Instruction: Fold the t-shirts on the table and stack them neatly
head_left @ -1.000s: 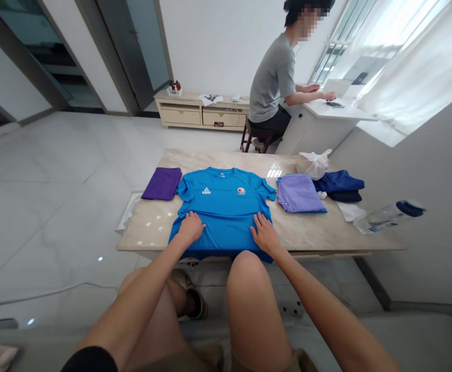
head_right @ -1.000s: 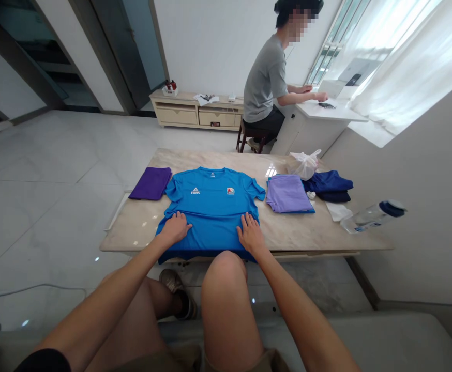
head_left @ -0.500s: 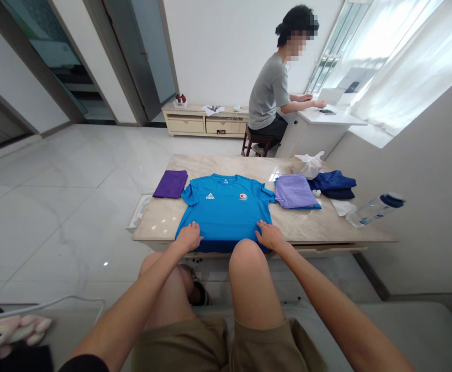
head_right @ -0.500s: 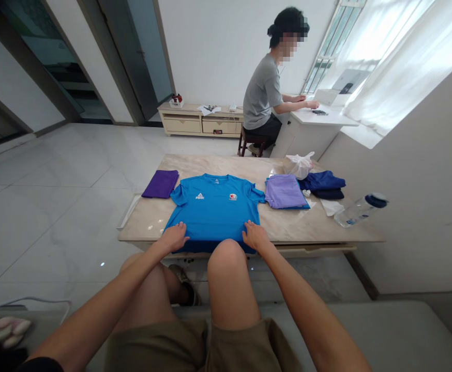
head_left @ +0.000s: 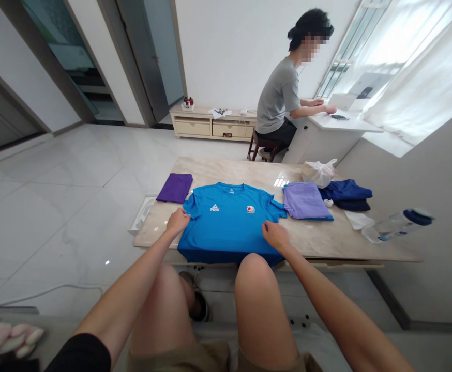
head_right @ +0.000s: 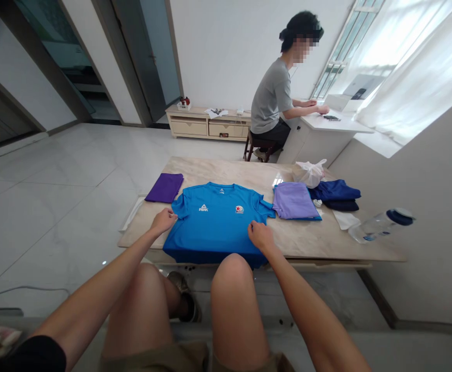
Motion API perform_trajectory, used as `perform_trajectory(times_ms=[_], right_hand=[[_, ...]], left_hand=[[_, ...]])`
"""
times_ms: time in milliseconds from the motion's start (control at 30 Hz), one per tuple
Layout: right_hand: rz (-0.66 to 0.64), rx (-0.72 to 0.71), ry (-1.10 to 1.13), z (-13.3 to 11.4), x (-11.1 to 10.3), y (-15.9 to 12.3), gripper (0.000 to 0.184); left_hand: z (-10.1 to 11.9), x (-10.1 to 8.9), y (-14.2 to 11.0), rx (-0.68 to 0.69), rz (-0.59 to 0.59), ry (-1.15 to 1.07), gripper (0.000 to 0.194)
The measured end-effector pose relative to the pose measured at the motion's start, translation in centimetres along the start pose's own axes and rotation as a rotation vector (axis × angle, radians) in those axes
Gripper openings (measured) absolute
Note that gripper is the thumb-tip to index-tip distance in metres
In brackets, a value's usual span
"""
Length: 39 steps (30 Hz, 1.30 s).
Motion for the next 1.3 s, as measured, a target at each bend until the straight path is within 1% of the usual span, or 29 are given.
perform_trajectory(times_ms=[100, 200, 233, 267, 333, 400, 500, 533, 600, 733, 800, 833, 967, 1067, 1133, 1200, 1267, 1300], right_hand=[[0.038, 0.012, 0.024, -0.6, 2.0, 1.6, 0.034], [0.114, 0.011, 0.062, -0.5, 4.1, 3.1, 0.032], [0.148, 0.004, 0.078, -0.3, 4.6, 3.4, 0.032], [0.181, -0.004, 0.094, -0.2, 5.1, 3.6, 0.032], [0.234, -0.027, 0.129, 0.1, 5.8, 3.8, 0.031], [0.260, -0.049, 0.163, 0.4, 6.1, 3.8, 0.031], [0.271, -0.070, 0.197, 0.5, 6.2, 3.7, 0.031], [0.274, -0.071, 0.202, 0.4, 6.1, 3.7, 0.030], [0.280, -0.067, 0.205, 0.4, 5.9, 3.7, 0.030], [0.290, -0.058, 0.196, 0.3, 5.7, 3.7, 0.031], [0.290, -0.058, 0.192, 0.3, 5.6, 3.7, 0.030], [0.288, -0.058, 0.191, 0.2, 5.7, 3.6, 0.030], [0.274, -0.044, 0.174, 0.2, 5.7, 3.5, 0.030], [0.244, -0.032, 0.135, 0.0, 5.4, 3.5, 0.030], [0.196, -0.045, 0.088, -0.4, 4.9, 4.1, 0.029], [0.168, -0.042, 0.060, -0.8, 3.8, 5.3, 0.031], [0.200, -0.042, 0.092, -1.5, 2.2, 7.0, 0.033], [0.229, -0.065, 0.122, -2.1, 1.4, 8.0, 0.036]], left_hand=[[-2.4, -0.4, 2.8, -0.121, 0.054, -0.029, 0.046], [-3.8, 0.2, 5.5, -0.210, 0.052, -0.060, 0.058], [-4.0, 0.5, 6.2, -0.234, 0.054, -0.095, 0.058], [-4.1, 0.9, 6.8, -0.250, 0.070, -0.165, 0.056], [-4.0, 1.5, 7.8, -0.255, 0.136, -0.375, 0.047], [-3.6, 1.9, 8.4, -0.233, 0.213, -0.571, 0.039], [-3.1, 2.1, 8.8, -0.232, 0.284, -0.743, 0.023], [-3.0, 2.2, 8.9, -0.244, 0.297, -0.802, 0.020], [-3.0, 2.2, 9.1, -0.274, 0.300, -0.927, 0.023], [-3.2, 2.4, 9.5, -0.335, 0.217, -1.098, 0.029], [-3.8, 2.1, 9.5, -0.359, 0.210, -1.112, 0.034], [-4.2, 1.7, 9.4, -0.363, 0.233, -1.101, 0.035], [-6.0, -0.8, 9.5, -0.295, 0.400, -0.999, 0.033], [-6.8, -2.2, 10.0, -0.240, 0.460, -0.921, 0.030], [-7.4, -2.5, 10.2, -0.228, 0.479, -0.865, 0.032], [-7.9, -2.3, 10.4, -0.227, 0.485, -0.817, 0.033], [-8.3, -1.9, 10.5, -0.223, 0.479, -0.789, 0.033], [-8.4, -1.6, 10.6, -0.218, 0.476, -0.779, 0.033]])
Point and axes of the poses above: each hand's wrist, its own y-axis towards the middle knuckle, its own x-axis out of the palm, z = x × y, the point moved 8 cm from there along y, towards the middle knuckle, and after that the axes turned 12 degrees about x, right-handed, at the moved point
